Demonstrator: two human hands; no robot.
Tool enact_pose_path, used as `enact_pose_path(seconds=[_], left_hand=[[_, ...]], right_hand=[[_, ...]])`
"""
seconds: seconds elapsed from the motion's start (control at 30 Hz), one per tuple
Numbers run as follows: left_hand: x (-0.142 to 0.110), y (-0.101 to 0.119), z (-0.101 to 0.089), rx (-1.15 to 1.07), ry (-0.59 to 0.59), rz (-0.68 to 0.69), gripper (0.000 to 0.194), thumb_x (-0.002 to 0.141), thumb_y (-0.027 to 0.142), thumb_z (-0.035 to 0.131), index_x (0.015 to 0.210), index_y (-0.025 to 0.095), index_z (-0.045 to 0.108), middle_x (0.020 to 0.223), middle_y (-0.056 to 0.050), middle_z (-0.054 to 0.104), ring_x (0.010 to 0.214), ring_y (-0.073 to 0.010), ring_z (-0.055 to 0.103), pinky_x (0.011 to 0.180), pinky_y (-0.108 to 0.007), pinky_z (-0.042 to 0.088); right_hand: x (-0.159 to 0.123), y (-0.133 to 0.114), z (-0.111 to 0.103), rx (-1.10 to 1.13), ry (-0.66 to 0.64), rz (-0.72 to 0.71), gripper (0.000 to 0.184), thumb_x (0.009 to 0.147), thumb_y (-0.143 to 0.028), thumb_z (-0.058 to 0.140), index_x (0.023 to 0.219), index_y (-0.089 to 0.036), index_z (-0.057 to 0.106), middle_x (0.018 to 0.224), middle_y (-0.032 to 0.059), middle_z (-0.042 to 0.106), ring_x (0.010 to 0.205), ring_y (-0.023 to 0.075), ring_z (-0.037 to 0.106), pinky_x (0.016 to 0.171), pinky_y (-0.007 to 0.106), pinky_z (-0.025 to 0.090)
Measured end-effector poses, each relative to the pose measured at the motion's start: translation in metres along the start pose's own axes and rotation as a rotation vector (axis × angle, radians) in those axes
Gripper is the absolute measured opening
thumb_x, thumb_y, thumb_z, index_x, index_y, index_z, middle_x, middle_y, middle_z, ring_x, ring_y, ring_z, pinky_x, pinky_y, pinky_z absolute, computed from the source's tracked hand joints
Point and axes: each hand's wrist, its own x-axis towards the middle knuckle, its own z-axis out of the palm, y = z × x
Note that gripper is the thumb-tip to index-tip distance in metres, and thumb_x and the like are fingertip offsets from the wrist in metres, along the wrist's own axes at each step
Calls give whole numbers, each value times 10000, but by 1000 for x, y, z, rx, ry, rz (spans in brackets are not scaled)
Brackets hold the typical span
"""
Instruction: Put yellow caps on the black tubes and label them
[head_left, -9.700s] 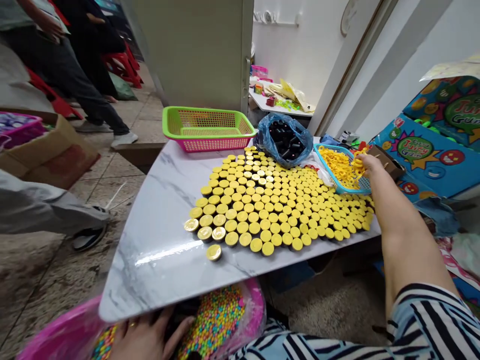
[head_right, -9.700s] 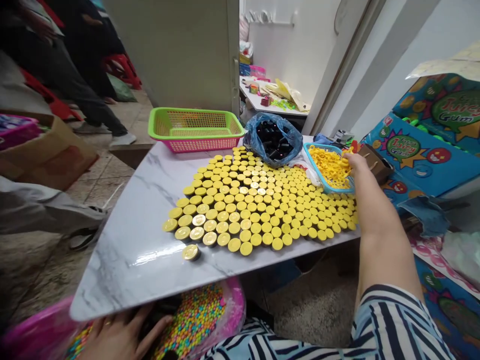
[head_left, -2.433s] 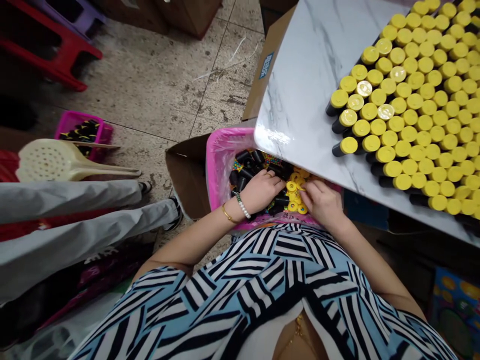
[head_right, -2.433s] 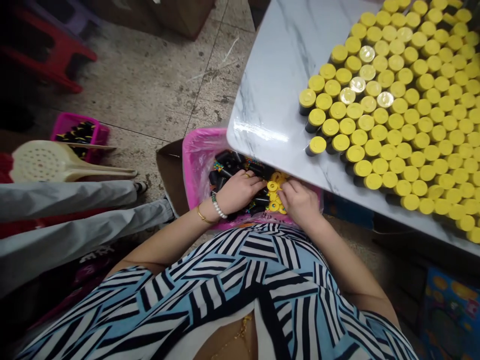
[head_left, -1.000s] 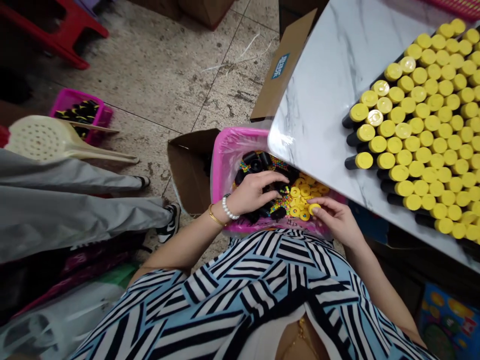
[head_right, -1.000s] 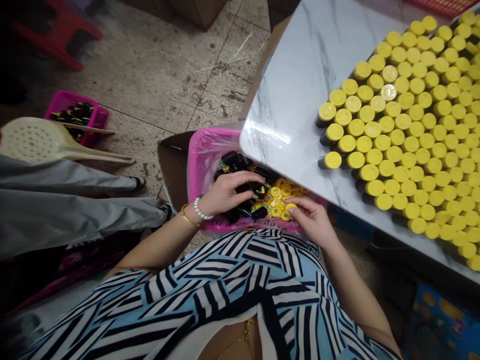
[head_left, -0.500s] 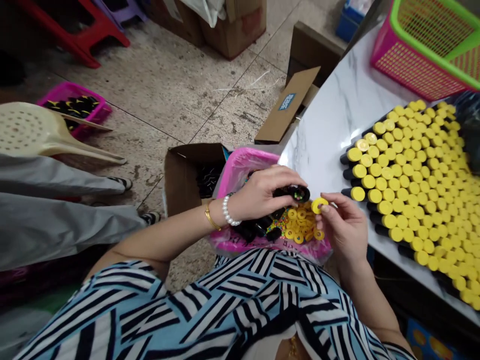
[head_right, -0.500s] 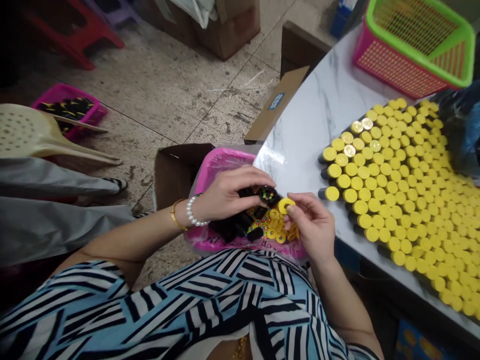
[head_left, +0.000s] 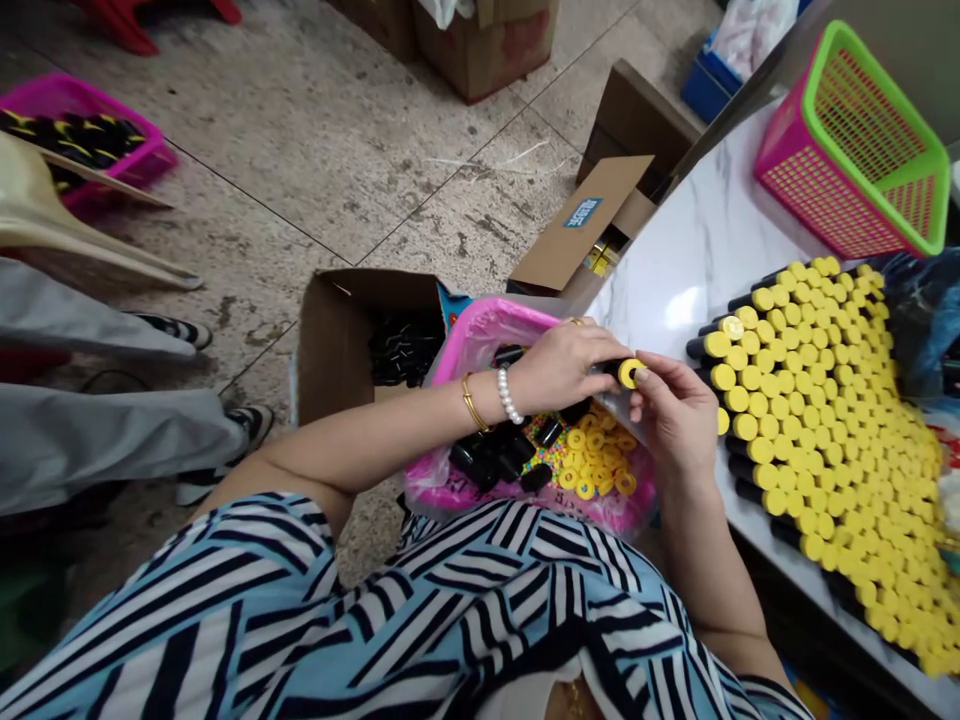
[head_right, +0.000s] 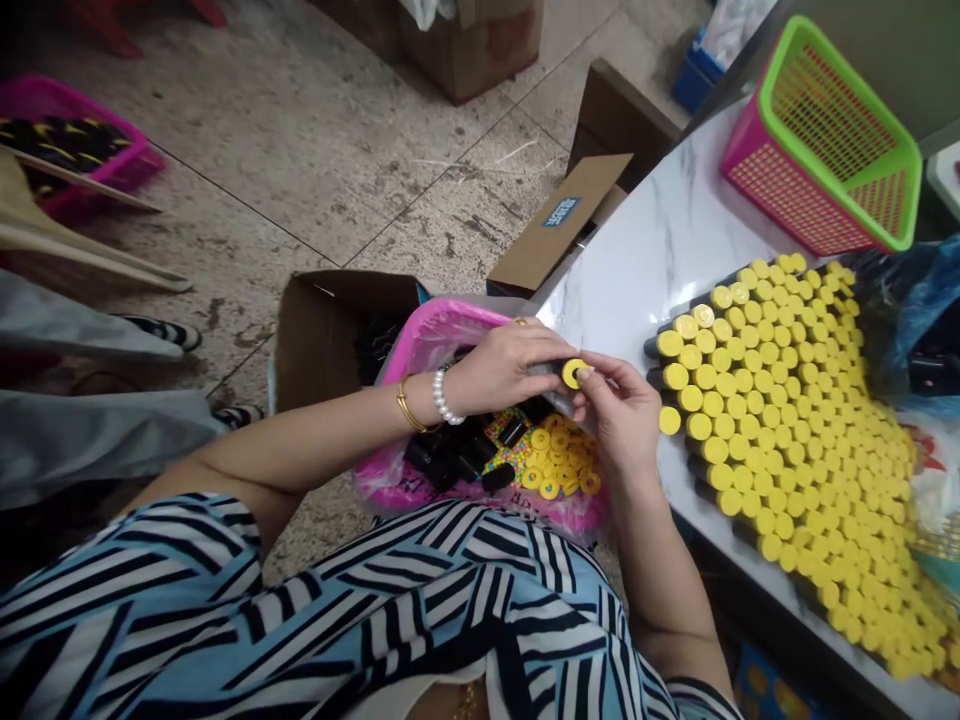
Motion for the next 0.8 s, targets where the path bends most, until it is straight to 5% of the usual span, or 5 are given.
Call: enact_pose_path(seconds=[0.4, 0.63, 0.8], left_hand=[[2, 0, -2, 10, -43, -43, 209, 903, 215, 686, 1105, 182, 732, 1044, -66, 765, 1006, -215, 672, 939, -365, 482], [6, 11, -11, 1, -97, -51, 216, 887, 182, 648, 1085, 154, 729, 1035, -87, 746, 997, -216, 671, 929, -354, 504], [12, 28, -18, -187, -145, -236, 209, 832, 241, 717, 1008, 131, 736, 905, -72, 734, 800, -168, 671, 727, -273, 527]], right_hand=[[0, -6, 9, -61, 44, -30, 228, 808, -310, 818, 982, -187, 735, 536, -57, 602, 407, 71, 486, 417, 189, 402], [2, -2, 7, -13, -22, 2, 227, 819, -304, 814, 991, -196, 712, 672, -33, 667, 463, 72, 554, 448, 188, 477], [1, 3, 5, 56, -6, 38, 259, 821, -340, 819, 973, -195, 666, 776, -12, 707, 497, 92, 613, 474, 219, 545]])
